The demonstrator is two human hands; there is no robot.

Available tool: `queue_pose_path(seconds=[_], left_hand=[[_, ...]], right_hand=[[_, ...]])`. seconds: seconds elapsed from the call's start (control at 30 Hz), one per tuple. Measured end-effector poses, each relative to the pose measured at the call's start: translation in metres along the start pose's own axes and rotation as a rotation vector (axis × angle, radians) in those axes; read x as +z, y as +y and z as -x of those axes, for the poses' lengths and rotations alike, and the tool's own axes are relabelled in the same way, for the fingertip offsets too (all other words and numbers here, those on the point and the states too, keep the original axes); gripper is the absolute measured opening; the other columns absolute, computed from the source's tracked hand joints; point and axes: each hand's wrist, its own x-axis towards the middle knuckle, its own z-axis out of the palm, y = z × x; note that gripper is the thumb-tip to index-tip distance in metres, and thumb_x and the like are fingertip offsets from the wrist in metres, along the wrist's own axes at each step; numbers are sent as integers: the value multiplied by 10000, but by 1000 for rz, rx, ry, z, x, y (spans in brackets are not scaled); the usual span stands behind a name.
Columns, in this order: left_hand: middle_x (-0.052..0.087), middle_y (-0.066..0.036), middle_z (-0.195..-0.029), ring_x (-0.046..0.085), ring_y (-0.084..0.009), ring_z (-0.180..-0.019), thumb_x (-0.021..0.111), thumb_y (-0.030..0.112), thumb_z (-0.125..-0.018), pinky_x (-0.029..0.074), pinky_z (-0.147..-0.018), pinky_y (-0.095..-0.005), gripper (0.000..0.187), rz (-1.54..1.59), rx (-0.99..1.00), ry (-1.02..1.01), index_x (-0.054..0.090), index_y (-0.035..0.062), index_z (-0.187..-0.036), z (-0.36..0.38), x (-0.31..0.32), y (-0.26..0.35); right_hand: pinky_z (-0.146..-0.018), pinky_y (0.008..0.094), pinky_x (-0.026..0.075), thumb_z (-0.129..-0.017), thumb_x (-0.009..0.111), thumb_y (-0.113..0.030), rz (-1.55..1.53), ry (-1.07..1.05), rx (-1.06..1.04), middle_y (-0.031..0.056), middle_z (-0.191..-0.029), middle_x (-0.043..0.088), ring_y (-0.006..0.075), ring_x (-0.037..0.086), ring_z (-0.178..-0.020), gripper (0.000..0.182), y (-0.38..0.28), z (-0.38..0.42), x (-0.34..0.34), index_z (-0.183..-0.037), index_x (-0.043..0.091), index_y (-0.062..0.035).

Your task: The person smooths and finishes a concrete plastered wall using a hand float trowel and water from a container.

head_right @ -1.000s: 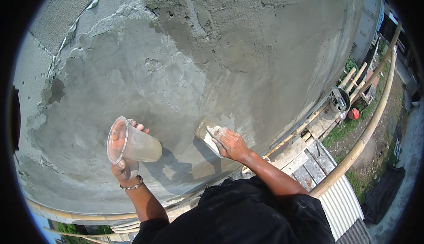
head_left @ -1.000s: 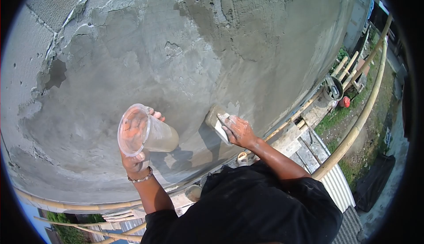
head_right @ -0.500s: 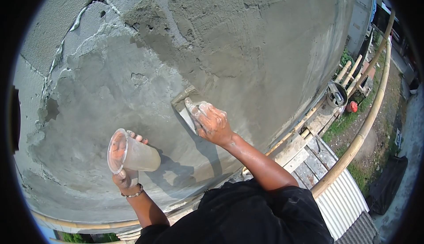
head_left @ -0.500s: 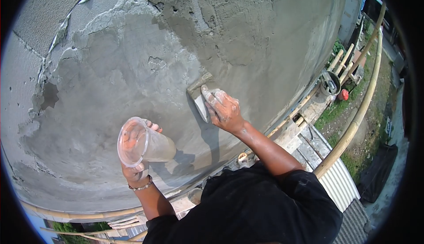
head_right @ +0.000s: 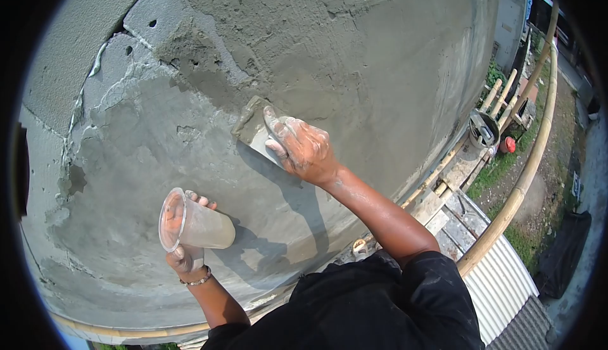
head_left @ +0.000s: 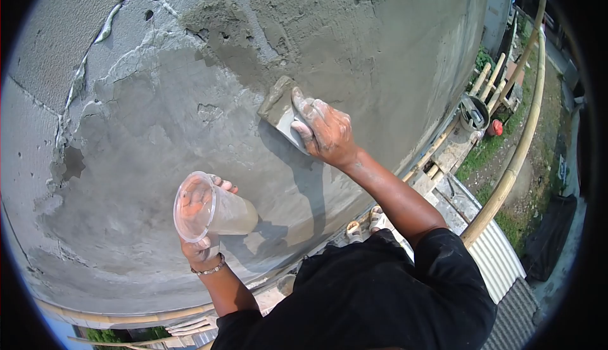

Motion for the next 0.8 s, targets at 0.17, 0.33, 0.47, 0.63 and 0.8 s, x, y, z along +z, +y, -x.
queue_pose_path(seconds=[0.17,0.33,0.47,0.63,0.8], left_hand=[[494,-193,-1278,541,-389,-1180,941,362,-449,440,-1023,-579,1149,80,-1,129,413,27,-1412,-8,21,7],[446,-170,-1270,548,-354,-1169,902,452,-505,485,-1005,-548,1134,-22,13,23,389,-13,-1403,-9,22,5],[447,-172,-1266,551,-355,-1164,904,445,-510,491,-997,-547,1140,-29,3,72,376,-27,-1403,-3,23,5],[447,-174,-1270,551,-362,-1164,899,429,-519,488,-998,-555,1144,-30,-6,62,359,-34,-1414,-10,23,5],[450,-176,-1269,552,-369,-1155,898,425,-515,490,-995,-564,1137,-24,-1,96,369,-34,-1411,-22,38,6]], right_hand=[[-731,380,557,-888,665,-186,-250,-333,8,153,-946,647,312,662,-815,483,-36,132,17,-1319,560,4],[-802,423,517,-1045,444,-252,12,228,458,234,-1102,646,394,639,-926,452,42,44,-60,-1341,492,86],[-768,419,514,-1036,458,-236,53,235,543,231,-1051,662,377,649,-872,419,103,-2,-83,-1322,536,60],[-713,399,534,-935,603,-144,-48,67,150,217,-1067,651,339,622,-796,362,18,58,1,-1237,583,55],[-747,381,547,-922,629,-172,-298,-302,-11,187,-1035,663,320,648,-828,389,-35,119,13,-1249,592,35]])
